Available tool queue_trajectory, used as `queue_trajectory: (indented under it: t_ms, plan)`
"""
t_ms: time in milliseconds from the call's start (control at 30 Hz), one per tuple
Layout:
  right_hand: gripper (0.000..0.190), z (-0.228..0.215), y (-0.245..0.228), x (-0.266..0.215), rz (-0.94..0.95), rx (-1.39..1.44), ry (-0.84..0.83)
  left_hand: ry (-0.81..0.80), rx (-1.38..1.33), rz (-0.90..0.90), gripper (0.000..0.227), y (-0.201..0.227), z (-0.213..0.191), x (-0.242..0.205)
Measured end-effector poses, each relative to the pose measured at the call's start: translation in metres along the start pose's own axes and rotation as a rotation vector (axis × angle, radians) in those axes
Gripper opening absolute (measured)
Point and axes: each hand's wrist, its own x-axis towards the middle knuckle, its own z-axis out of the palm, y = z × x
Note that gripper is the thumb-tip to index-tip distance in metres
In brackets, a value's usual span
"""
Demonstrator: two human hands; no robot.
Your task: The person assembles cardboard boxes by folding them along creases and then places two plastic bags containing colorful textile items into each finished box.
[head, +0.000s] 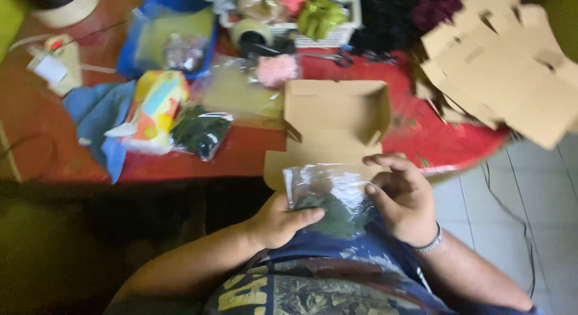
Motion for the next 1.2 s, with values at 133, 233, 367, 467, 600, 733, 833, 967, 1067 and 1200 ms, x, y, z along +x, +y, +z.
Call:
queue_trajectory:
  t_ms: [133, 233, 367, 467, 600, 733, 833, 967, 1067, 1200]
  plan:
    - [0.019, -0.013, -0.032, -0.003, -0.207, -0.409, 0.028, -0.044, -0.119, -0.044, 0.039, -0.008, 0.003, -0.012]
    - [0.026, -0.018, -0.057, -0.001, -0.511, -0.472, -0.007, 0.083, 0.030, -0.121, 0.026, -0.008, -0.002, -0.015]
    - [0.057, -0.007, -0.078, 0.018, -0.584, -0.405, -0.526, 0.058, 0.143, -0.198, 0.033, 0.008, 0.004, -0.011]
    - [0.077, -0.007, -0.052, 0.016, -0.368, -0.377, -0.724, -0.154, 0.107, -0.191, 0.036, 0.043, 0.003, 0.002]
    - [0.074, -0.009, -0.009, 0.001, -0.167, -0.227, -0.732, -0.056, 0.789, -0.376, 0.063, 0.067, -0.032, 0.005]
    - [0.063, -0.007, -0.007, -0.005, -0.137, -0.104, -0.712, -0.024, 0.567, 0.245, 0.071, 0.060, -0.028, 0.008]
    - [0.069, -0.008, 0.004, -0.014, -0.116, -0.102, -0.676, -0.195, 0.593, 0.292, 0.085, 0.043, -0.006, 0.004]
    - [0.069, -0.010, 0.025, -0.039, 0.085, -0.180, -0.441, -0.090, 0.522, -0.097, 0.077, 0.005, 0.006, -0.015]
    - [0.075, -0.012, 0.027, -0.045, 0.093, -0.225, -0.381, 0.088, 0.575, -0.220, 0.057, 0.003, 0.009, -0.013]
    - [0.106, 0.000, 0.011, -0.041, 0.210, -0.340, -0.458, 0.098, 0.531, -0.337, 0.037, 0.015, 0.011, -0.002]
